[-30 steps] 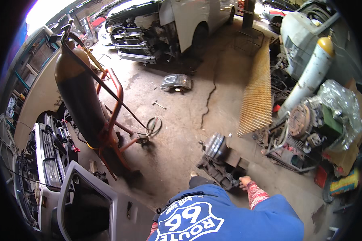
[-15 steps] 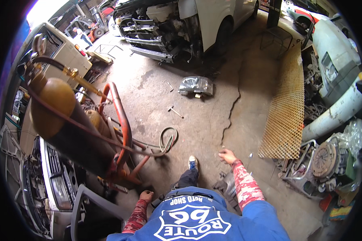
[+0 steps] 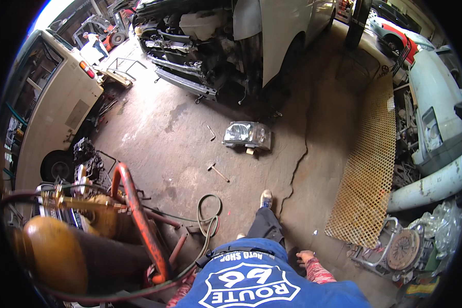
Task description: The person picks up a headlight assembly and positions it into the front of a white car. They repeatedly adjust and align the headlight with both hands, checking fit and orientation throughout the clip.
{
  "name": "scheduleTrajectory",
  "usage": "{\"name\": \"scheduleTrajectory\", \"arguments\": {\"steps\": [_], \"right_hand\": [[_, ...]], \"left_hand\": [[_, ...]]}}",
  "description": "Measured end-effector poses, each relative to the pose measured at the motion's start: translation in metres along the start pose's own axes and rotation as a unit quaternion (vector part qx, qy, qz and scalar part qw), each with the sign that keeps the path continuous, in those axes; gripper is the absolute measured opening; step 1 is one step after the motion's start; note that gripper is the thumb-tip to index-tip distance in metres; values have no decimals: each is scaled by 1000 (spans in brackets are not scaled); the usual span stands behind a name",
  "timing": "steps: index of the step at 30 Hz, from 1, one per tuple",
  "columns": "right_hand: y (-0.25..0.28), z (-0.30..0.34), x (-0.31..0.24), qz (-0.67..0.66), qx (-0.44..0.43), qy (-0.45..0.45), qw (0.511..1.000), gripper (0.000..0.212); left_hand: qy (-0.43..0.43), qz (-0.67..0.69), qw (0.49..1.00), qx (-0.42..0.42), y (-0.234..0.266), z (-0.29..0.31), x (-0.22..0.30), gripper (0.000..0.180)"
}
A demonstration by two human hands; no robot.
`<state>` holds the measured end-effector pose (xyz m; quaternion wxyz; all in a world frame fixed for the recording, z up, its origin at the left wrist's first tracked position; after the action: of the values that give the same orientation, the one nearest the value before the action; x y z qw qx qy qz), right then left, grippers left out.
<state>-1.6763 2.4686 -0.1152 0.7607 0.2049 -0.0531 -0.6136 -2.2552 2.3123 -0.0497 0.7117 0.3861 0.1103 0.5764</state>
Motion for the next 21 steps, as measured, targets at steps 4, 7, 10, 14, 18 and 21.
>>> {"name": "scheduleTrajectory", "arguments": {"steps": [4, 7, 10, 14, 18, 21], "right_hand": [[-5, -44, -128, 414, -15, 232, 880, 39], [19, -75, -254, 195, -1, 153, 969, 44], [39, -81, -436, 48, 69, 225, 971, 55], [40, -32, -622, -22, 96, 340, 935, 37], [-10, 12, -706, 6, -9, 458, 889, 36], [-67, 20, -695, 109, -109, 509, 847, 37]], "left_hand": [[10, 11, 1000, -9, -23, -36, 62, 41], [11, 16, 1000, -4, -37, -57, 105, 40], [-10, 15, 1000, 8, -44, -78, 146, 40], [-66, -6, 997, 39, -33, -108, 212, 39], [115, 170, 979, -4, 18, -128, 285, 36], [53, 228, 972, -3, 54, -149, 355, 49]]}}
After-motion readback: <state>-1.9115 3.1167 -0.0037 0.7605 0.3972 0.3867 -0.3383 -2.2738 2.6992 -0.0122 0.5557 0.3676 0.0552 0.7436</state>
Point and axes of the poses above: each hand's wrist, its own z-axis away from the middle knuckle, its own y-axis out of the back of the hand, x = y × z, the point moved 4 cm from there along -z, towards the middle knuckle, and after that the axes turned 10 degrees about x, right-handed, at the moved point
